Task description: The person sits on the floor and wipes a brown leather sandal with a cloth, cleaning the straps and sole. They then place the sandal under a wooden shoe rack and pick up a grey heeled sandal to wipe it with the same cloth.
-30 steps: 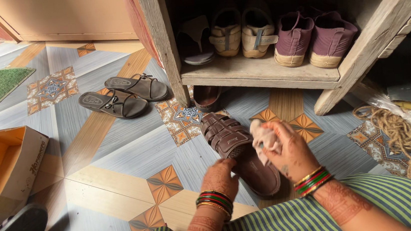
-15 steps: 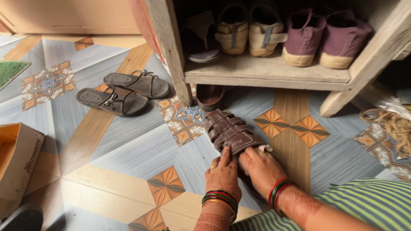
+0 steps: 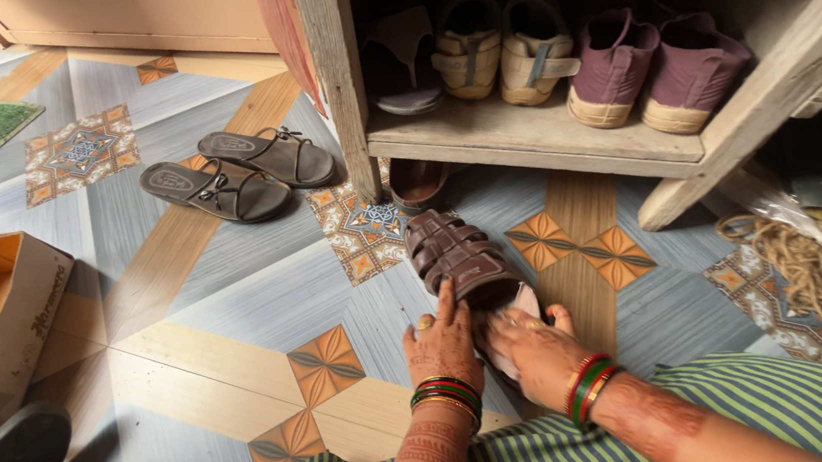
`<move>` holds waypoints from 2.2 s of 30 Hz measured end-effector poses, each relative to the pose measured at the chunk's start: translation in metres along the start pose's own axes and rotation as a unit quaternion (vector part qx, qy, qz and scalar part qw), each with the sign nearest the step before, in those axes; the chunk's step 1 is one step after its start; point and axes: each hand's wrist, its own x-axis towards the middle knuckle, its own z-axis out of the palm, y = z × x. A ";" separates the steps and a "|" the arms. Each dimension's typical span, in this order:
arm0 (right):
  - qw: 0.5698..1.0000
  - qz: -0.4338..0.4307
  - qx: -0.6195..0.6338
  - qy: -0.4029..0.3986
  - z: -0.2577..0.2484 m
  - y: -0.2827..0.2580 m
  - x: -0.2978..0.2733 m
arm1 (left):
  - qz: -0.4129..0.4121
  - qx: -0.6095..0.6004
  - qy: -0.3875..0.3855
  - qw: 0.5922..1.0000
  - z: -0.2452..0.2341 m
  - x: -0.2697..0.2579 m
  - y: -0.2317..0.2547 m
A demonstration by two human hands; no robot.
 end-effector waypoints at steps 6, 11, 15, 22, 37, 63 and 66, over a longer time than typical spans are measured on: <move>0.994 0.051 0.052 -0.083 -0.032 0.002 -0.018 | -0.035 -0.019 -0.075 0.996 -0.026 -0.008 0.004; 0.952 0.217 0.151 0.151 -0.059 -0.014 0.016 | -0.031 -0.033 -0.071 0.996 -0.023 -0.006 0.004; 0.969 0.198 0.102 0.108 -0.036 -0.016 0.037 | -0.025 -0.036 -0.071 0.997 -0.019 0.000 0.002; 0.961 0.178 0.206 0.042 0.017 0.014 0.058 | -0.028 -0.048 -0.107 0.993 -0.024 0.005 -0.002; 0.982 -0.033 0.135 -0.127 -0.050 0.012 -0.017 | -0.039 -0.014 -0.099 0.994 -0.023 0.006 -0.002; 0.960 0.108 -0.198 -0.169 -0.056 -0.032 -0.006 | -0.032 0.051 -0.111 0.992 -0.023 -0.009 0.009; 0.950 0.165 -0.160 -0.212 -0.049 -0.032 -0.002 | -0.033 0.055 -0.108 0.992 -0.023 -0.010 0.010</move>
